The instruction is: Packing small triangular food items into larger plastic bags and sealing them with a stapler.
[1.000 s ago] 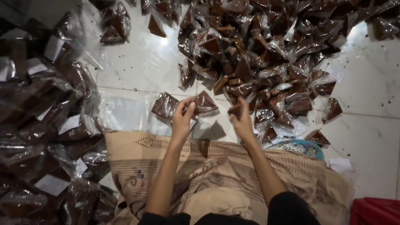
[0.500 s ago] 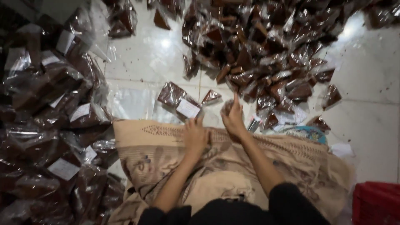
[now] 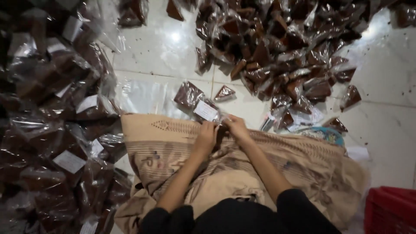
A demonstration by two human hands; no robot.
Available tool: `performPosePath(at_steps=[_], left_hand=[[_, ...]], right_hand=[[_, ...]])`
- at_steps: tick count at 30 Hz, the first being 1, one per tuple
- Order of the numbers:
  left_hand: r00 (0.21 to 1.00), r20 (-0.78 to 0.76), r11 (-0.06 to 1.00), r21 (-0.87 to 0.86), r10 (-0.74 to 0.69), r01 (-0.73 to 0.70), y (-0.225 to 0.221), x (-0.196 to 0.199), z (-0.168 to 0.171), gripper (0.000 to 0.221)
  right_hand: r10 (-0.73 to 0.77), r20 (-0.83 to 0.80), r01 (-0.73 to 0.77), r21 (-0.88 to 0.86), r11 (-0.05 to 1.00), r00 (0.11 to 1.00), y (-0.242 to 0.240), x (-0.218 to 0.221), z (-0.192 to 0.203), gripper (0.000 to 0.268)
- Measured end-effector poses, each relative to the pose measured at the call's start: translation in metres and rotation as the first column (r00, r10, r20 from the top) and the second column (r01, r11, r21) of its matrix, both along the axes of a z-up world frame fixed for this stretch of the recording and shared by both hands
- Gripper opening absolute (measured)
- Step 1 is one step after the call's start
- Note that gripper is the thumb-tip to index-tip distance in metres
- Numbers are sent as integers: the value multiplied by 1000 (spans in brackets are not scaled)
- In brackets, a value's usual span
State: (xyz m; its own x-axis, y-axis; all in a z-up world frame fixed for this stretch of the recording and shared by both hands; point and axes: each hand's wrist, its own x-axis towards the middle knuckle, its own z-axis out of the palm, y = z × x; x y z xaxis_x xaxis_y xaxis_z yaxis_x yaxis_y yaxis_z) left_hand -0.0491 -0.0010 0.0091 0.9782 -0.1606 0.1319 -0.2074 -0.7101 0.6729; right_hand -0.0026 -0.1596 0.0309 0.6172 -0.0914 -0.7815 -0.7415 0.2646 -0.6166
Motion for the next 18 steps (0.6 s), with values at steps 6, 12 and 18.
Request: performPosePath(at_steps=[6, 12, 18], left_hand=[[987, 150, 998, 53, -50, 42, -28, 21, -30, 10], [996, -5, 996, 19, -91, 91, -34, 24, 10, 10], [967, -67, 959, -167, -245, 231, -35, 17, 23, 16]], right_hand=[[391, 447, -166, -464, 870, 804, 13, 2, 50, 46], [253, 221, -236, -100, 967, 942, -19, -5, -23, 37], [184, 162, -168, -105, 980, 970, -7, -1, 20, 50]])
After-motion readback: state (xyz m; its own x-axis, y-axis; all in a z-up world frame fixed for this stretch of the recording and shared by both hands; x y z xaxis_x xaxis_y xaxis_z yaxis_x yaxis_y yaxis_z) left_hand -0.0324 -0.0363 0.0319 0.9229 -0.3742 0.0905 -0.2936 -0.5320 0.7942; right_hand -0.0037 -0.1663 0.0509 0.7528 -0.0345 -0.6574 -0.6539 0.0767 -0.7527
